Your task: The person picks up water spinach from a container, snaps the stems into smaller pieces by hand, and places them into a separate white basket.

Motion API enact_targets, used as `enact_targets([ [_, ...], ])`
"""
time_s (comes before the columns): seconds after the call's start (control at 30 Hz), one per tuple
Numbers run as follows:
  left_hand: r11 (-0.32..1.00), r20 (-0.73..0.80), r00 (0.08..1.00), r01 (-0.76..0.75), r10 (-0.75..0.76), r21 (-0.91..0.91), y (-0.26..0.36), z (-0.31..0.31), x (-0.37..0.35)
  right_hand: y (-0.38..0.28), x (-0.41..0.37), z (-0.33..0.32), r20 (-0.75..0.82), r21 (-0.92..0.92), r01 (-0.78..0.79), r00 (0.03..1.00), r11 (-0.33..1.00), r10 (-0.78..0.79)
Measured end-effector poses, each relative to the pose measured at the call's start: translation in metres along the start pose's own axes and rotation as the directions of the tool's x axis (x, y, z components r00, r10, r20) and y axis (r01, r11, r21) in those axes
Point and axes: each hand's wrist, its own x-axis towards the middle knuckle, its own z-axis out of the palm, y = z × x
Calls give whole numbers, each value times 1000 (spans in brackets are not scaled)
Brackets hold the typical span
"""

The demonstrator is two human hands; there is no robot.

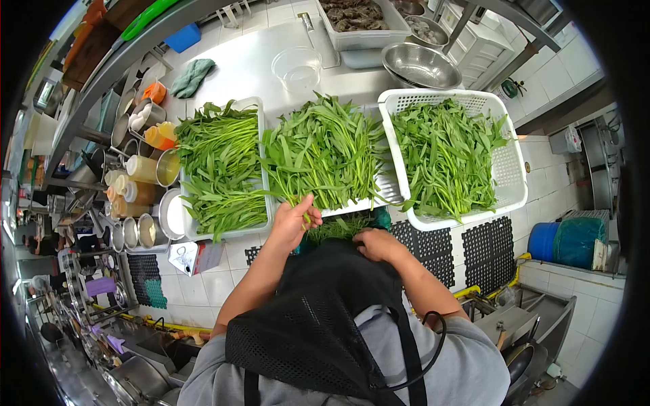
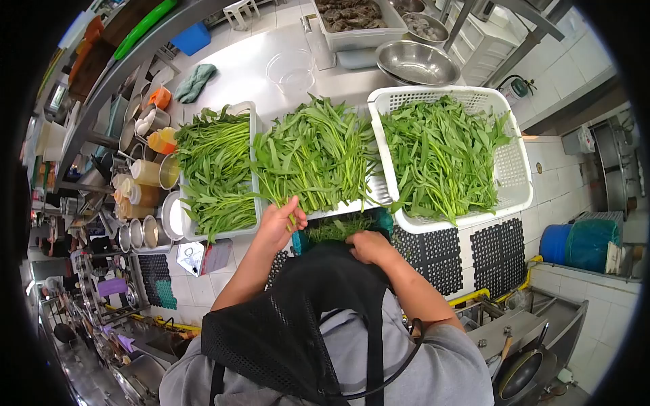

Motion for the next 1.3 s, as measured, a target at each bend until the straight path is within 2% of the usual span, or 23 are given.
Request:
enact_targets([
  [0.07, 992, -8, 995, 94, -95, -83, 4, 6, -6, -17, -8, -24, -152, 154, 178, 976, 972, -155],
  [0.1, 992, -3, 996, 89, -90, -90, -1, 5, 2, -20, -8, -37, -335, 304, 322, 917, 897, -216],
  [0.17, 962, 59, 998, 39, -24, -269, -8, -4, 6, -39, -1, -56, -415, 444, 255, 908, 859, -55],
  [0.23, 954, 68, 997, -20, 42, -298, -6, 1, 1, -55, 8, -69, -591, 389, 292, 807, 874, -6],
  [0.3, 939, -93, 984, -175, 154, -297, 0, 8, -1, -62, 24, -72, -600, 321, 253, 800, 913, -10],
  [0.37, 932, -89, 982, -186, 167, -311, 2, 5, 1, -67, 39, -68, -708, 55, 151, 703, 987, -68],
  [0.4, 926, -85, 982, -190, 171, -326, 3, 4, 0, -69, 46, -67, -686, 12, 96, 725, 995, -62],
  [0.53, 923, -79, 988, -153, 133, -354, 8, -2, -3, -71, 56, -68, -690, -17, 17, 723, 1000, -24],
  [0.6, 910, -99, 993, -95, 60, -403, 6, -5, -3, -69, 56, -74, -669, 102, 46, 742, 994, 35],
  [0.63, 908, -103, 993, -101, 64, -406, 5, -7, -3, -67, 55, -80, -669, 97, 50, 743, 994, 28],
  [0.67, 904, -76, 996, -65, 36, -423, 3, -9, -2, -64, 51, -87, -605, 273, 123, 793, 954, 71],
  [0.73, 897, -49, 999, -30, 9, -441, 2, -11, -2, -57, 50, -93, -493, 592, 246, 864, 767, 104],
  [0.77, 884, -25, 1000, -16, 5, -466, 2, -10, -2, -54, 47, -94, -495, 588, 247, 863, 770, 101],
  [0.8, 871, 1, 1000, -1, 2, -491, 3, -9, -1, -60, 33, -102, -458, 813, 383, 886, 439, 74],
  [0.83, 870, -1, 1000, -6, 6, -494, 5, -6, -1, -67, 21, -108, -431, 902, 430, 902, 27, 31],
  [0.87, 845, 16, 999, -22, 37, -534, 8, -3, 0, -71, 14, -109, -454, 879, 448, 891, -165, 0],
  [0.9, 819, 31, 997, -37, 67, -572, 10, 0, 0, -73, 11, -109, -455, 879, 448, 891, -161, -5],
  [0.97, 819, 44, 995, -45, 86, -571, 12, 3, 3, -75, 7, -105, -374, 927, 374, 927, -18, -5],
  [1.0, 822, 61, 993, -50, 103, -568, 13, 5, 5, -72, 10, -100, -311, 950, 311, 950, -6, -10],
  [1.1, 852, 20, 998, -36, 55, -523, 13, 8, 14, -70, 9, -86, -341, 933, 348, 936, 91, -83],
  [1.17, 857, 45, 996, -43, 77, -514, 12, 10, 13, -72, 3, -82, -387, 918, 392, 918, 53, -80],
  [1.27, 897, 4, 993, -108, 121, -428, 13, 19, 17, -66, 2, -79, -405, 905, 414, 908, 96, -106],
  [1.3, 899, 9, 992, -109, 124, -424, 14, 20, 17, -62, 4, -76, -396, 894, 415, 908, 167, -136],
])
